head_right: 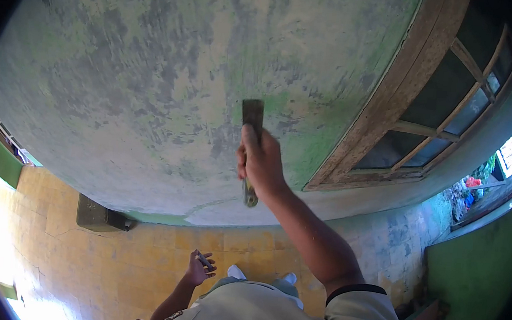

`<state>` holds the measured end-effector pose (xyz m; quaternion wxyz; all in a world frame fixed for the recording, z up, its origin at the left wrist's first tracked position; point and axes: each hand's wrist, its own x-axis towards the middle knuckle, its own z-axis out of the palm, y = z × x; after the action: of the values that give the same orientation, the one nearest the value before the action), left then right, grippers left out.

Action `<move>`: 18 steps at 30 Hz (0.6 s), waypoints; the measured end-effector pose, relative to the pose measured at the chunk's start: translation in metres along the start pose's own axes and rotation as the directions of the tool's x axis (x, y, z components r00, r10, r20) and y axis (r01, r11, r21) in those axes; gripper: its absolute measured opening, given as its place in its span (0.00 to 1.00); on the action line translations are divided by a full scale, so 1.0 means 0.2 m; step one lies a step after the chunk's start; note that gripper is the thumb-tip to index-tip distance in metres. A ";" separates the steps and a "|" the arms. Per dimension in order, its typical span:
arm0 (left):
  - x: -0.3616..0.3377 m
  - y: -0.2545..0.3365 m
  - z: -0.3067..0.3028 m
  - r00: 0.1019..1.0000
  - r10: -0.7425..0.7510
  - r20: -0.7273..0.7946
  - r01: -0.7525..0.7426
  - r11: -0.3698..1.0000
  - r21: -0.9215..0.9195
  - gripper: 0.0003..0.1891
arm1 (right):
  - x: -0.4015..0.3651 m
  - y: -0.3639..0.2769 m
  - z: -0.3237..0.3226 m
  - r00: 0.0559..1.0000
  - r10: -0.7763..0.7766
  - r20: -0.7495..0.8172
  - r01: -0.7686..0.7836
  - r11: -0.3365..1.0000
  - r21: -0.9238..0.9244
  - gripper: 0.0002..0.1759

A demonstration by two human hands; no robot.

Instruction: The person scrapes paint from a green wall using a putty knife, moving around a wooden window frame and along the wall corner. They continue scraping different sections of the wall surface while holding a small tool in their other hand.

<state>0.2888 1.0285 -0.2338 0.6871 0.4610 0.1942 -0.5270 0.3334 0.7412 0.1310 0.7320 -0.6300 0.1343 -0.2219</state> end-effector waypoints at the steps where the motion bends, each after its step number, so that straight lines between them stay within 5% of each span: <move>1: -0.01 0.01 0.02 1.000 0.001 -0.004 -0.001 1.000 0.010 0.37 | -0.06 0.01 0.01 0.995 0.080 0.056 -0.082 0.996 0.034 0.18; 7: -0.02 0.01 0.03 0.994 0.089 0.070 -0.069 0.966 -0.249 0.30 | -0.53 0.50 -0.07 0.891 0.435 0.127 -0.449 0.887 0.108 0.18; 9: 0.00 0.01 0.07 0.973 0.227 0.028 -0.218 0.957 -0.191 0.27 | -0.62 0.65 -0.14 0.860 0.486 0.159 -0.502 0.861 0.084 0.18; 10: -0.03 0.02 0.13 0.950 0.286 0.129 -0.248 0.936 -0.248 0.20 | -0.66 0.68 -0.16 0.824 0.540 0.168 -0.555 0.830 0.054 0.17; 13: -0.14 0.12 0.38 0.809 0.488 0.329 -0.475 0.871 -0.124 0.14 | -0.81 0.75 -0.21 0.778 0.576 0.251 -0.563 0.817 -0.128 0.12; 15: -0.28 0.24 0.69 0.775 0.564 0.287 -0.513 0.825 -0.236 0.07 | -0.85 0.68 -0.21 0.788 0.535 0.304 -0.492 0.845 -0.211 0.14; 18: -0.19 0.27 0.74 0.828 0.538 0.160 -0.497 0.835 -0.234 0.03 | -0.88 0.63 -0.28 0.740 0.557 0.377 -0.449 0.826 -0.340 0.20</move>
<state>0.2913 0.9268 -0.1076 0.8607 0.3706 0.0321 -0.3476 0.1752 0.7935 -0.0172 0.6980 -0.6826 0.1474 0.1583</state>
